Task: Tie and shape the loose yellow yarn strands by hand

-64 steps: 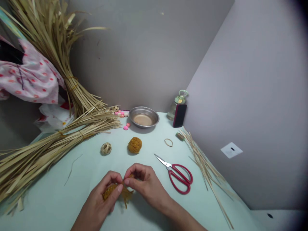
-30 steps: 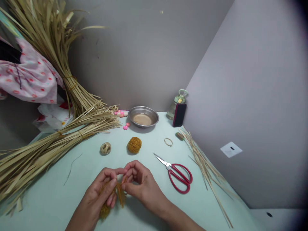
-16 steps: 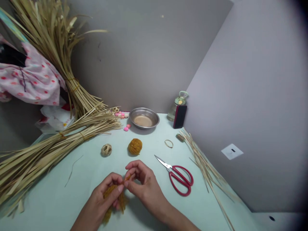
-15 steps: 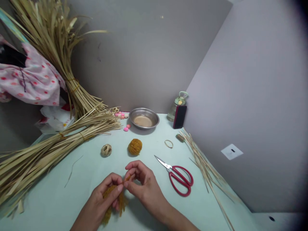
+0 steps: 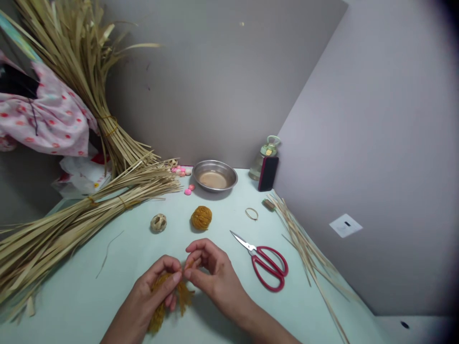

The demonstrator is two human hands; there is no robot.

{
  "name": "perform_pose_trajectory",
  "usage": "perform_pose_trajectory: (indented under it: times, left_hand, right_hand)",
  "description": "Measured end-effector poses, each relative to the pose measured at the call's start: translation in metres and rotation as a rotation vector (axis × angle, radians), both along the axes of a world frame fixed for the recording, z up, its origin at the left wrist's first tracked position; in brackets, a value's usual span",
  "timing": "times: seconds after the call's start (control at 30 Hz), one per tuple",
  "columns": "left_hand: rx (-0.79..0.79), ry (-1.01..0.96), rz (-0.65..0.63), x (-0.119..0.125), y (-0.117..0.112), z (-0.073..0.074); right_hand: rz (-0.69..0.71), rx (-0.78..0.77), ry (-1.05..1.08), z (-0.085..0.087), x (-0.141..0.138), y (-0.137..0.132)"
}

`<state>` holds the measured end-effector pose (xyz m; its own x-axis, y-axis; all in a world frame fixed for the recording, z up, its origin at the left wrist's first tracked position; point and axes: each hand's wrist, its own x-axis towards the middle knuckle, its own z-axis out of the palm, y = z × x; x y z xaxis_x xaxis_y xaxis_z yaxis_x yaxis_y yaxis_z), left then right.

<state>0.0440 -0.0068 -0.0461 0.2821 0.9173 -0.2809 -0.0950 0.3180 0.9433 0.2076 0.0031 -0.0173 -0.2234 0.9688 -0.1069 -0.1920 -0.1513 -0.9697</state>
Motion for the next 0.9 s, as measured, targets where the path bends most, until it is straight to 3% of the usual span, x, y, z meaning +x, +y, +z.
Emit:
perform_pose_trajectory:
  times: [0.13, 0.33, 0.7, 0.9]
  left_hand:
    - [0.016, 0.051, 0.006, 0.000, 0.000, 0.000]
    - [0.074, 0.147, -0.024, -0.001, 0.000, 0.000]
    - [-0.024, 0.044, 0.082, 0.005, -0.004, 0.010]
    - [0.017, 0.034, -0.002, 0.003, -0.001, 0.004]
  right_hand:
    - [0.037, 0.018, -0.084, 0.001, 0.006, 0.001]
    - [0.214, 0.023, -0.201, -0.004, 0.007, -0.002]
    - [0.136, 0.030, -0.189, -0.004, 0.003, -0.002]
    - [0.109, 0.031, -0.198, -0.002, 0.002, -0.002]
